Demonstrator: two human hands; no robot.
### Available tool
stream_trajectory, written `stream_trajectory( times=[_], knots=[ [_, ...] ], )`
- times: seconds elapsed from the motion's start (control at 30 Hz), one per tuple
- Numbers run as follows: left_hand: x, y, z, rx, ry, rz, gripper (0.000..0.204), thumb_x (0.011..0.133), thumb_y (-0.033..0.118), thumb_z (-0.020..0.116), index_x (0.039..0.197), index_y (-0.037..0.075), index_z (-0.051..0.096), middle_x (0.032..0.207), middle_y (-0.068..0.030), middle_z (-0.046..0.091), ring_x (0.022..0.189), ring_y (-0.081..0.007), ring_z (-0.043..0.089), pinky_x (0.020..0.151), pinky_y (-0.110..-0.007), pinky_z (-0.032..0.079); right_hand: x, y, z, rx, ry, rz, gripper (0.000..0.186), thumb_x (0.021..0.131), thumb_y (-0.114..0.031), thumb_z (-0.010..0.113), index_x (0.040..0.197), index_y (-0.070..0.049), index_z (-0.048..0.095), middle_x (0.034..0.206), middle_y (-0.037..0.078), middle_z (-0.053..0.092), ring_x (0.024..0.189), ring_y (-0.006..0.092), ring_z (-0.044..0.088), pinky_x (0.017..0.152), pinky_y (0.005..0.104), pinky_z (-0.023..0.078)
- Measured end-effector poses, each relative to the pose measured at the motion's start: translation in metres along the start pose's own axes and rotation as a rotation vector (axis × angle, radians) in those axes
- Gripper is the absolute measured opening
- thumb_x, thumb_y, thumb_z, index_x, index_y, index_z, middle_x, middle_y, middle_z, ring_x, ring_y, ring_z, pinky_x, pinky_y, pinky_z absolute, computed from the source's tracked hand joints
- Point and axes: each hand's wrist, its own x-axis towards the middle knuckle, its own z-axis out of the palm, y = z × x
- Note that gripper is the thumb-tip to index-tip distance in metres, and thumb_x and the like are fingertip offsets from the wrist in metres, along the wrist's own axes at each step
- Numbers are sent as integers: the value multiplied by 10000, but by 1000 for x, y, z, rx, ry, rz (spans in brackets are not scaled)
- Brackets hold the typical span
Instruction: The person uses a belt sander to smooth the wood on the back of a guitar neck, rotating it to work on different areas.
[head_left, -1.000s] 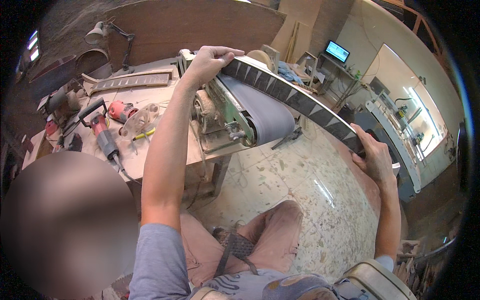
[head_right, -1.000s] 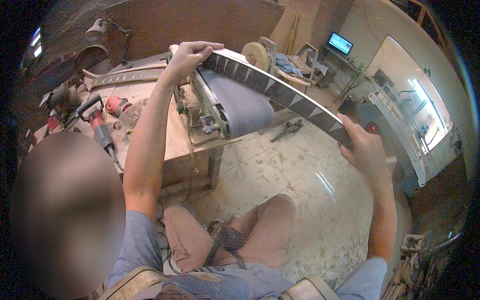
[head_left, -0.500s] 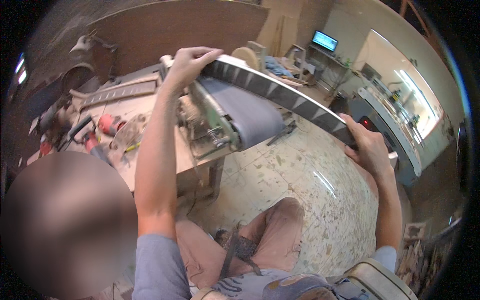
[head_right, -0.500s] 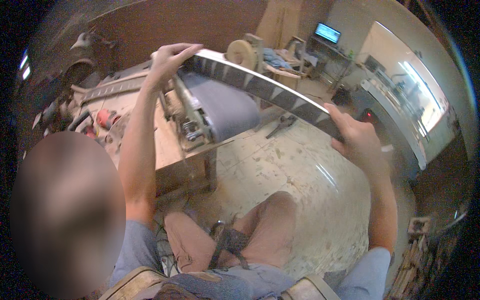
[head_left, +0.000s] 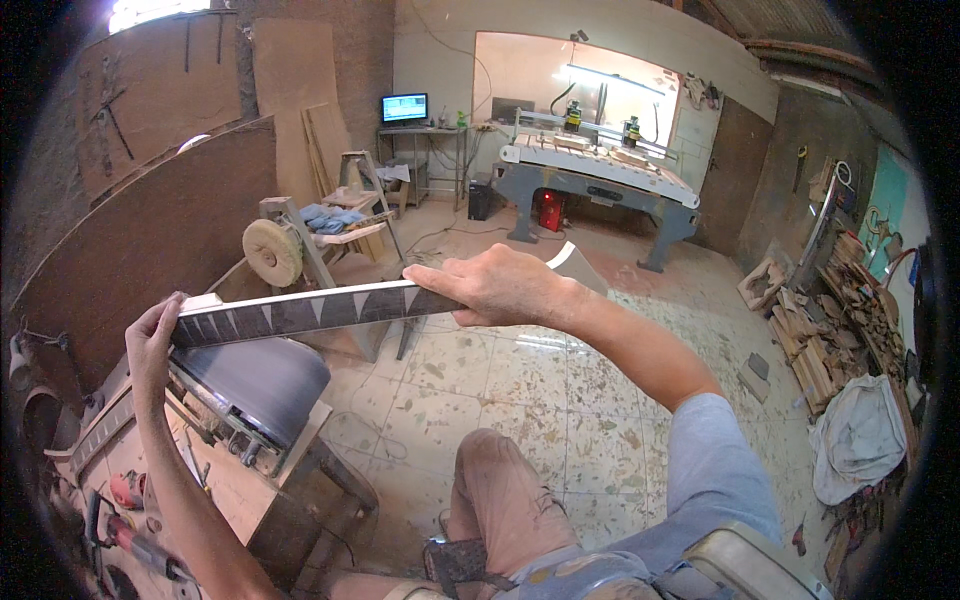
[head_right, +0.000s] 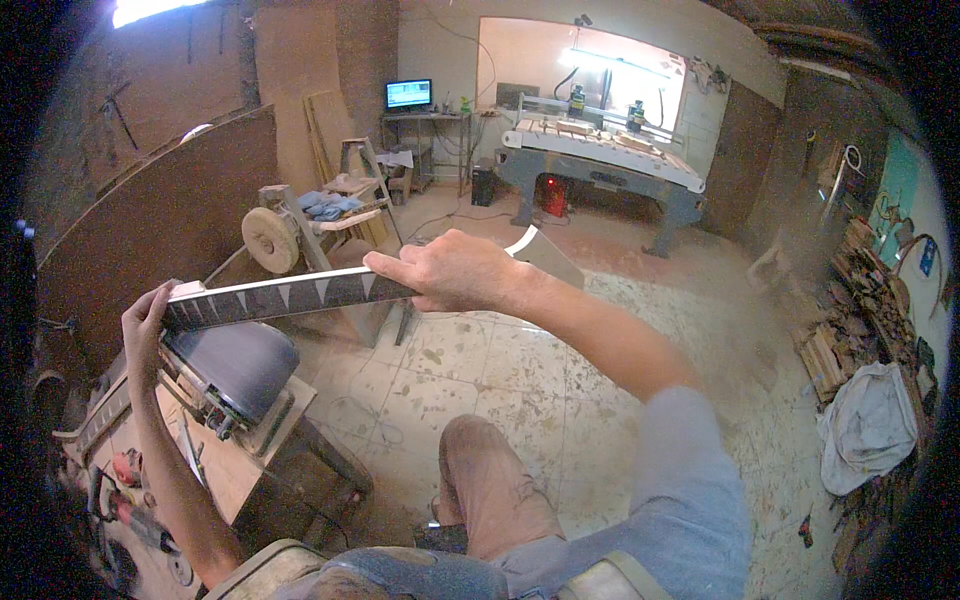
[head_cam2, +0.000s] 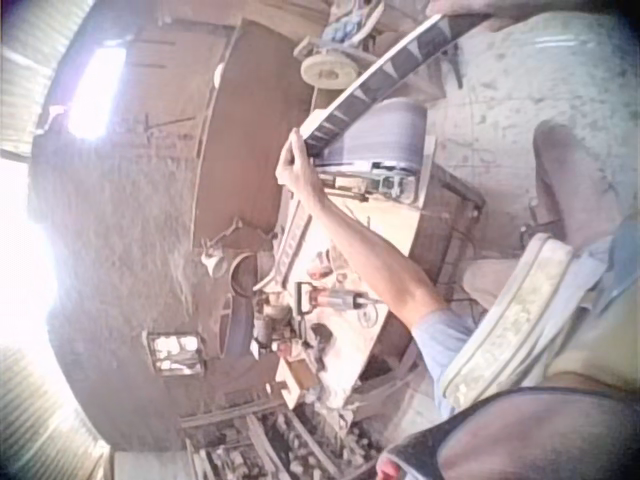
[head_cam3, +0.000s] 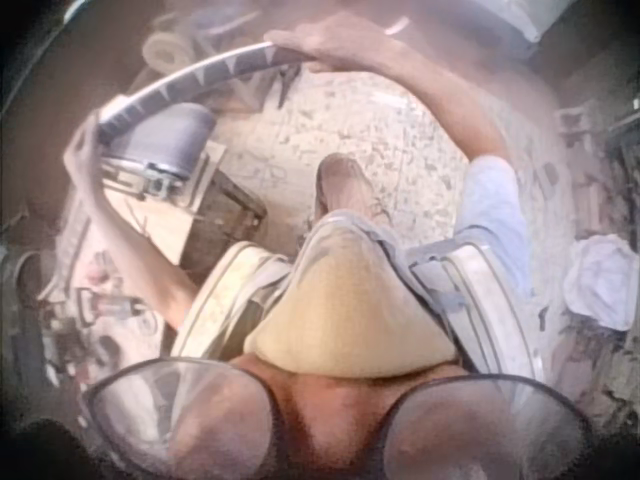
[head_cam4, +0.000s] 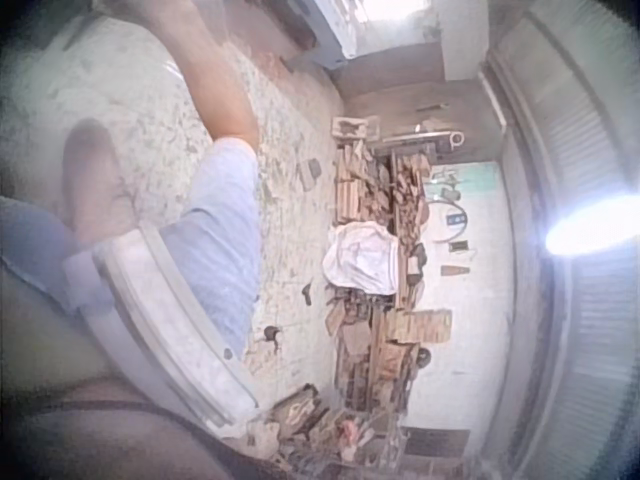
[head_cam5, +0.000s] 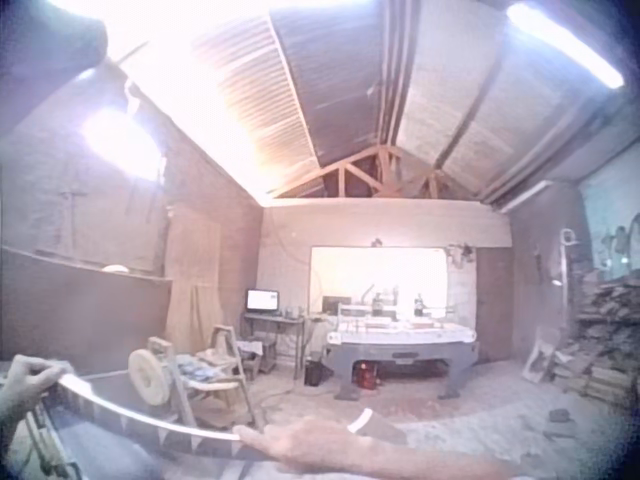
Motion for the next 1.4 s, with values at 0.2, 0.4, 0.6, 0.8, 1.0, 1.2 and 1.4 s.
stream_trajectory(
  times=[0.2,0.4,0.6,0.8,1.0,1.2,1.4],
  knots=[
    [-2,-7,-9,-37,-16,30,380,1024,259,671,1228,-57,725,1121,-119,757,1020,-144,674,937,-274,502,2,-3,2,24,65,-29,639,854,-170,716,1443,-101,479,860,123,675,726,322,721,606,429,615],
    [-1,-3,1,-26,-2,11,362,1018,270,679,1208,-30,748,1091,-91,768,978,-127,682,906,-267,514,-3,2,6,57,91,-40,615,850,-166,730,1415,-105,497,861,144,676,727,348,724,616,466,615],
    [-6,2,-5,116,24,56,415,995,358,678,1223,22,761,1121,-108,776,1019,-149,696,930,-298,525,7,-2,-2,78,-81,55,847,747,-145,851,1497,-101,460,1113,154,713,930,357,728,791,440,614],
    [-17,14,-6,161,-21,65,441,993,455,650,1240,111,772,1179,-86,770,1094,-176,694,984,-327,514,8,-2,6,113,54,25,823,723,-95,839,1461,-151,481,1238,150,700,995,333,729,826,399,615],
    [-17,5,-15,104,20,-16,415,989,415,691,1207,73,779,1116,-96,777,1012,-170,708,914,-321,543,17,-3,11,171,82,31,832,676,-12,806,1441,-136,505,1228,153,700,974,339,727,817,414,609],
    [-14,8,-12,122,22,5,406,991,411,691,1210,81,779,1117,-95,777,1021,-176,707,923,-321,541,16,4,15,141,89,10,863,670,-7,799,1464,-125,481,1233,153,702,979,342,727,813,417,606],
    [-11,5,-12,129,25,-21,403,992,407,687,1210,80,780,1120,-99,776,1027,-178,708,931,-325,540,17,6,16,128,58,8,900,663,-22,826,1479,-116,456,1288,150,685,1008,346,721,835,418,606]
  ],
)
